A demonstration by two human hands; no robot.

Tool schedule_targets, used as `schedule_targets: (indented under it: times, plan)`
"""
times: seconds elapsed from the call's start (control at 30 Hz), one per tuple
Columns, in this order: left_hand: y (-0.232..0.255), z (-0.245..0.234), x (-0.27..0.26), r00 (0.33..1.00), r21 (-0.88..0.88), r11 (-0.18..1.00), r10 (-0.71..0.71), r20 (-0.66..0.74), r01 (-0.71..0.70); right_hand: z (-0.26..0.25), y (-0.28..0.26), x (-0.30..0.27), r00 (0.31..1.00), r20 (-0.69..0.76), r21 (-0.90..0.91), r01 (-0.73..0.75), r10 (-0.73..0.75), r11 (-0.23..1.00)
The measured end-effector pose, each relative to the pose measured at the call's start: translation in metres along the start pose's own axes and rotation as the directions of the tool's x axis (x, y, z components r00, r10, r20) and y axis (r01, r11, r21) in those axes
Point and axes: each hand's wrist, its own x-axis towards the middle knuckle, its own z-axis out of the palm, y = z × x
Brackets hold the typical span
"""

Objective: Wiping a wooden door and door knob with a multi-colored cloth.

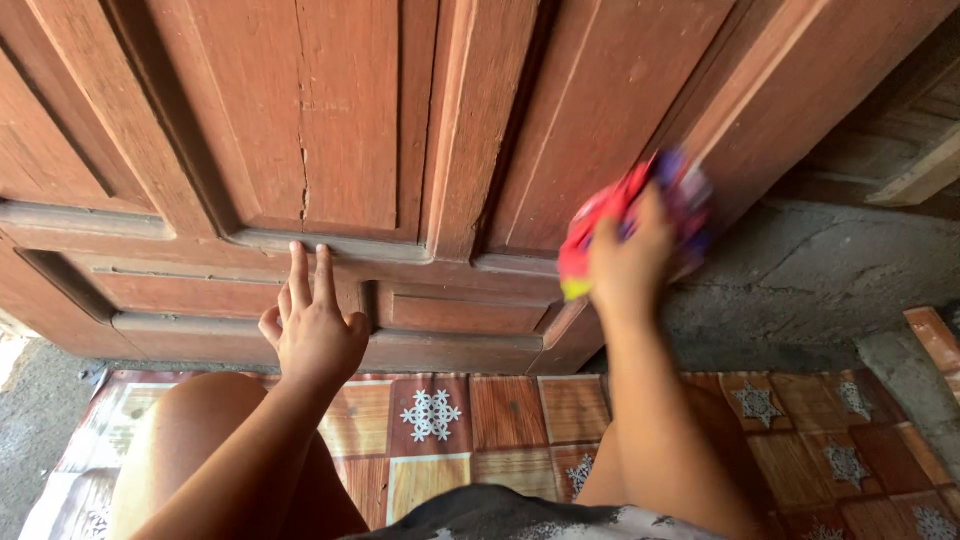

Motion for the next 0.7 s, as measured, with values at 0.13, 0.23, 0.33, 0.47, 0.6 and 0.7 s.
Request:
schedule_targets:
  times: [0.13,0.23,0.33,0.47,0.6,0.7]
  plan:
    - [-0.002,-0.001,0.004,1.000,0.002,1.000,0.006,-0.002,-0.006,0.035,0.042,-0.046,0.999,0.034,0.097,-0.044,0.041,0.994]
    - [0.001,-0.001,0.003,1.000,0.018,1.000,-0.002,0.027,0.002,-0.002,-0.011,0.024,0.964,0.040,0.308,-0.262,0.263,0.914]
    - [0.000,-0.002,-0.001,0.999,0.026,1.000,-0.017,0.045,0.016,-0.029,-0.037,0.081,0.972,-0.011,0.405,-0.209,0.233,0.890]
    - [-0.003,0.001,0.003,1.000,0.006,1.000,0.006,0.011,-0.007,-0.033,-0.031,0.099,0.925,-0.277,0.365,0.351,-0.259,0.863]
    - [-0.001,-0.002,0.001,0.999,0.021,1.000,-0.007,0.031,0.006,-0.007,-0.014,0.043,0.971,-0.214,0.343,0.178,-0.108,0.922]
    - [-0.002,-0.004,0.001,0.998,0.041,0.999,-0.011,0.062,0.009,0.010,0.007,-0.011,0.983,0.011,0.206,-0.180,0.182,0.962]
